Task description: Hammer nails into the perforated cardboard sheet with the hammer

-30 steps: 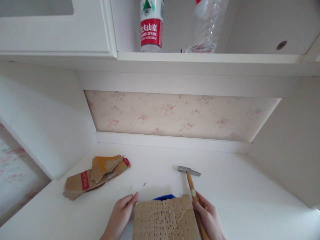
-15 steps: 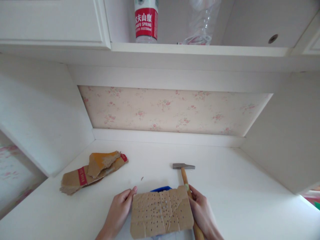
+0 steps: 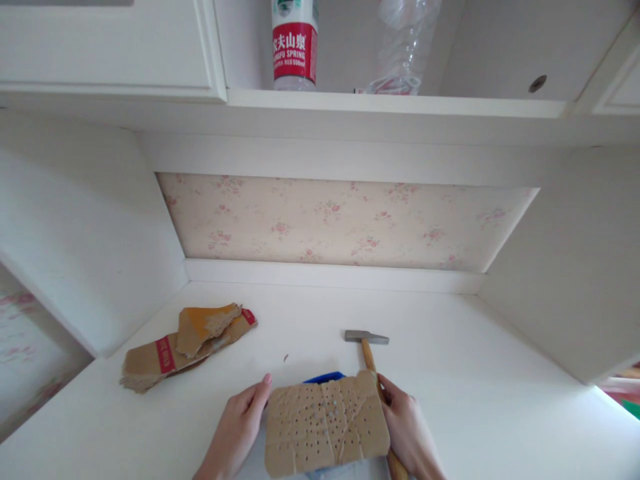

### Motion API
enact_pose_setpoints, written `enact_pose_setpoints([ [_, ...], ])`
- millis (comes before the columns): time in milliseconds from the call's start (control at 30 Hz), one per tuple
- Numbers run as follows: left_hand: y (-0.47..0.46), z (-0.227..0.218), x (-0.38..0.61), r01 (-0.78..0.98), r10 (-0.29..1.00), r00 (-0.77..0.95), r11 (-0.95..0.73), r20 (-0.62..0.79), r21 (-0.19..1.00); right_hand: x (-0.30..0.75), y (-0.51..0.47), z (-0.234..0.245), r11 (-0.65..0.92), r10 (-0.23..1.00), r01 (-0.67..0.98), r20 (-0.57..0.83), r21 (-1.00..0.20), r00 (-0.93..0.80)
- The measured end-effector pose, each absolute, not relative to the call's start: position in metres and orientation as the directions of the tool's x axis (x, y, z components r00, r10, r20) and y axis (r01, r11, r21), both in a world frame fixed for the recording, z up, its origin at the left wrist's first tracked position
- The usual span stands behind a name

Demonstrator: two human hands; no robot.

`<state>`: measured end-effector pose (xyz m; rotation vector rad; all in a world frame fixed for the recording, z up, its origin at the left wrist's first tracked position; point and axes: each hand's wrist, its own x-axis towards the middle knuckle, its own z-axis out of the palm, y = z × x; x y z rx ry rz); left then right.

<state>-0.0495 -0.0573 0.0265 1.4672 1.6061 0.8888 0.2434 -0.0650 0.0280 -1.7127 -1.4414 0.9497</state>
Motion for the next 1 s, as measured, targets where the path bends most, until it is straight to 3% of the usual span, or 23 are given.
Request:
enact_pose_setpoints([
  [200,-0.062,0.031,-0.042,0.336,0.985,0.033,0.151,-0.171,0.93,0.243,-0.07,0.035,-0.194,0.981,0.682,-0.135,-0.706,0.14],
  [433,-0.063,0.035,-0.033,0.19,0.941,0.23,0.208,-0.249,0.96,0.247,-0.074,0.027,-0.171,0.985,0.661,-0.104,-0.731,0.139],
  [633,-0.066,0.037,-0.03,-0.078,0.904,0.334,0.307,-0.265,0.949,0.249,-0.075,0.018,-0.181,0.983,0.768,-0.104,-0.615,0.148],
  [733,-0.067,0.041,-0.03,-0.105,0.879,0.374,0.357,-0.296,0.928,0.249,-0.076,0.017,-0.16,0.987,0.835,-0.092,-0.527,0.131],
  [833,-0.067,0.041,-0.031,-0.138,0.864,0.379,0.408,-0.332,0.903,0.249,-0.076,0.016,-0.148,0.989,0.886,-0.092,-0.439,0.119],
  [1000,-0.063,0.026,-0.033,-0.187,0.857,0.231,0.504,-0.461,0.843,0.251,-0.076,0.013,-0.119,0.993,0.912,-0.071,-0.392,0.1],
])
